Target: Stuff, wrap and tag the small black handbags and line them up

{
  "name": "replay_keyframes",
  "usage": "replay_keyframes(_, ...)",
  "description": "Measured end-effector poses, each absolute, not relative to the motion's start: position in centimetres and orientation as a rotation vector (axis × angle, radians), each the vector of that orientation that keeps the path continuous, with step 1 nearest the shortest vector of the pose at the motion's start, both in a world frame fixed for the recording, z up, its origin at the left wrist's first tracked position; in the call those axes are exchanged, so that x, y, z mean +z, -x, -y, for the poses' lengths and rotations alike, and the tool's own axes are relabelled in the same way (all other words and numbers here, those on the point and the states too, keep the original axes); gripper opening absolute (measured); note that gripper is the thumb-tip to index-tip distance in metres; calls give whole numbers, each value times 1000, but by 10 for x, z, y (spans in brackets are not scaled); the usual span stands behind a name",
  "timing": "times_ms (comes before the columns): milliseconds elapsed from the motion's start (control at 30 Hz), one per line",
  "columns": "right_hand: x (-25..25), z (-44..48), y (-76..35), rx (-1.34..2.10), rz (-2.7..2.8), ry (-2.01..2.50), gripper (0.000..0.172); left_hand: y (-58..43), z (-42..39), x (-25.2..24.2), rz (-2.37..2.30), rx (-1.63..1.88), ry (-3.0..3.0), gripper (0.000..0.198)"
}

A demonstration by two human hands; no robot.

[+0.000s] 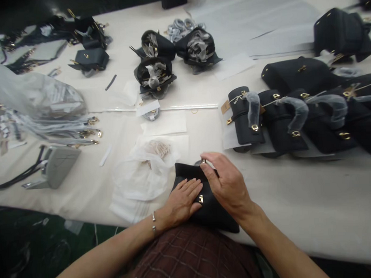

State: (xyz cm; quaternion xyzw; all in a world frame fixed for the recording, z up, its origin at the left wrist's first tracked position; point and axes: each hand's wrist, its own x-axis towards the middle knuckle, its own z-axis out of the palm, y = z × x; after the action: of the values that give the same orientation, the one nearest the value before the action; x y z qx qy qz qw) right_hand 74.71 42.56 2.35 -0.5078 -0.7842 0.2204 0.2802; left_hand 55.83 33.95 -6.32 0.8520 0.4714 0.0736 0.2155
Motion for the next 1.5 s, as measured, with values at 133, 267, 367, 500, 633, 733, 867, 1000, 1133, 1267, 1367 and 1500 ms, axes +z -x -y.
replay_keyframes(133,-6,-399,-744,243,2070,1405,55,-560,-340,-65,-1321,246,-2354,60)
replay_keyframes(267,-90,-374,-743,198,2363,1560,55,-561,-337,-65,-1337,226,-2360,63)
replay_keyframes(367,-103,-376,-746,310,2388,1577,57,-560,-334,-63,-1360,243,-2382,68)
replay_keyframes(500,-51,-400,-747,561,2089,1614,56,-558,-333,-61,-1386,256,-2355,73)
replay_keyframes(633,-31,-409,-737,330,1970,1568,58,-559,-336,-64,-1375,251,-2270,72)
replay_keyframes(733,-67,-397,-731,169,2183,1539,61,-561,-338,-67,-1382,267,-2225,74)
replay_keyframes(867,-112,-383,-735,110,2283,1590,63,-564,-338,-65,-1380,331,-2191,76)
replay_keyframes(1000,-114,-384,-741,67,2298,1535,63,-547,-331,-51,-1324,546,-2187,57)
replay_keyframes(1133,-112,-385,-743,105,2282,1502,66,-479,-306,-41,-1840,762,-1836,27)
replay_keyframes(1267,-120,-386,-746,158,2281,1481,73,-378,-275,-53,-2563,767,-1176,24)
replay_keyframes(1367,-124,-387,-749,157,2294,1482,76,-328,-267,-75,-2678,706,-961,14)
replay_keyframes(1500,-124,-389,-750,138,2302,1511,78,-320,-285,-98,-2611,691,-936,18)
